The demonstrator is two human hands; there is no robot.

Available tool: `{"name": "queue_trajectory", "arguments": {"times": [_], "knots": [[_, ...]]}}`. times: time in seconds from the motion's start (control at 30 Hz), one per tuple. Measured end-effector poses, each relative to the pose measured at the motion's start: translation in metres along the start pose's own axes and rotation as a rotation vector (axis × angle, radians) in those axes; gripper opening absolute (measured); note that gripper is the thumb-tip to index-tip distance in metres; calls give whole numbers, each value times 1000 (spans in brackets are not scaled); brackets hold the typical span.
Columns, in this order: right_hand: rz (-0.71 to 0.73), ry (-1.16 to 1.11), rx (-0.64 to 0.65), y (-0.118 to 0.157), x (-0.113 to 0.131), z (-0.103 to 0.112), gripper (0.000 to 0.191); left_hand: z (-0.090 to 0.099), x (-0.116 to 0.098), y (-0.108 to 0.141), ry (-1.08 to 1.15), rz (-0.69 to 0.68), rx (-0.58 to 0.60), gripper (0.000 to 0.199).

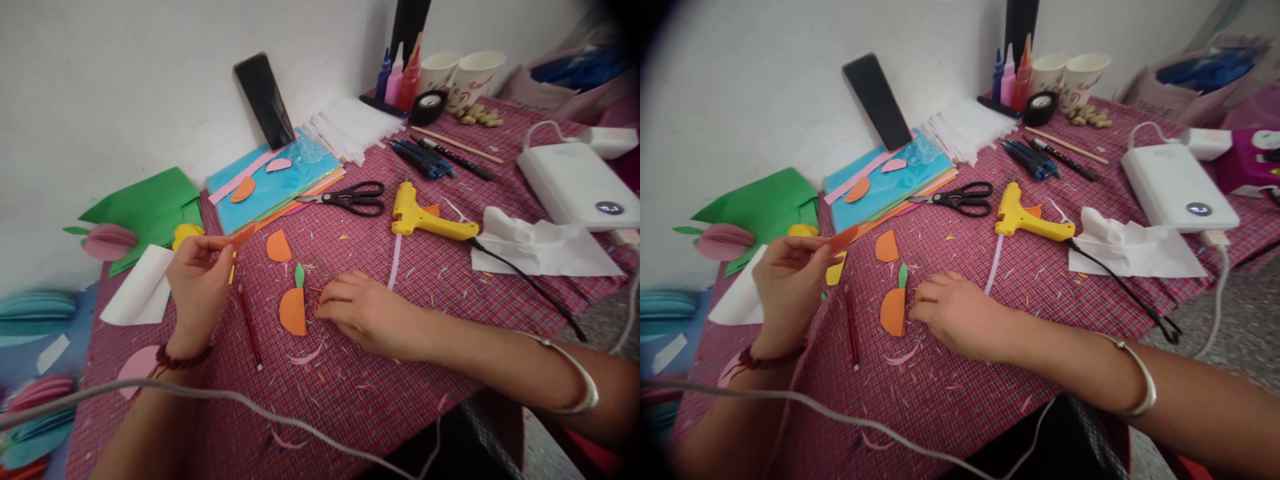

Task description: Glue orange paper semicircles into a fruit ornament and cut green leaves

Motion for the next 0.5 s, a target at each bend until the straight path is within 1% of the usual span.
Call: {"name": "queue_trajectory", "arguments": {"times": [0.07,0.1,0.17,0.2,0.23,0.27,0.3,0.33,0.37,0.4,0.47,0.5], "knots": [[-33,-8,-50,-1,-4,7,23,7,-13,18,-48,-127,-6,6],[-41,9,-83,-2,-7,13,23,9,-19,28,-111,-215,19,7],[-56,88,-179,2,-14,29,25,10,-30,51,-257,-430,64,15],[-90,149,-242,6,-21,39,26,9,-32,61,-300,-517,85,20],[-148,220,-310,12,-29,49,28,9,-33,70,-309,-575,101,25],[-227,294,-369,20,-38,59,32,9,-32,78,-286,-588,121,28],[-327,374,-411,30,-49,68,37,8,-29,82,-237,-555,138,28],[-417,441,-419,41,-61,75,44,8,-24,85,-167,-474,154,26],[-491,492,-393,51,-72,79,51,7,-19,85,-78,-347,166,23],[-549,535,-353,60,-83,81,55,5,-13,84,29,-189,175,18],[-630,595,-246,74,-102,81,48,1,-2,81,274,142,170,9],[-657,630,-200,78,-109,80,43,-1,1,79,385,277,158,8]]}}
Point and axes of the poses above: each hand's wrist, its own y-axis away from the middle knuckle, its own z-axis out of the back of the hand, x = y × z, the point moved 3 cm from there along -y, towards the middle knuckle, and after that the axes turned 1 degree about y, right-handed, at the moved point
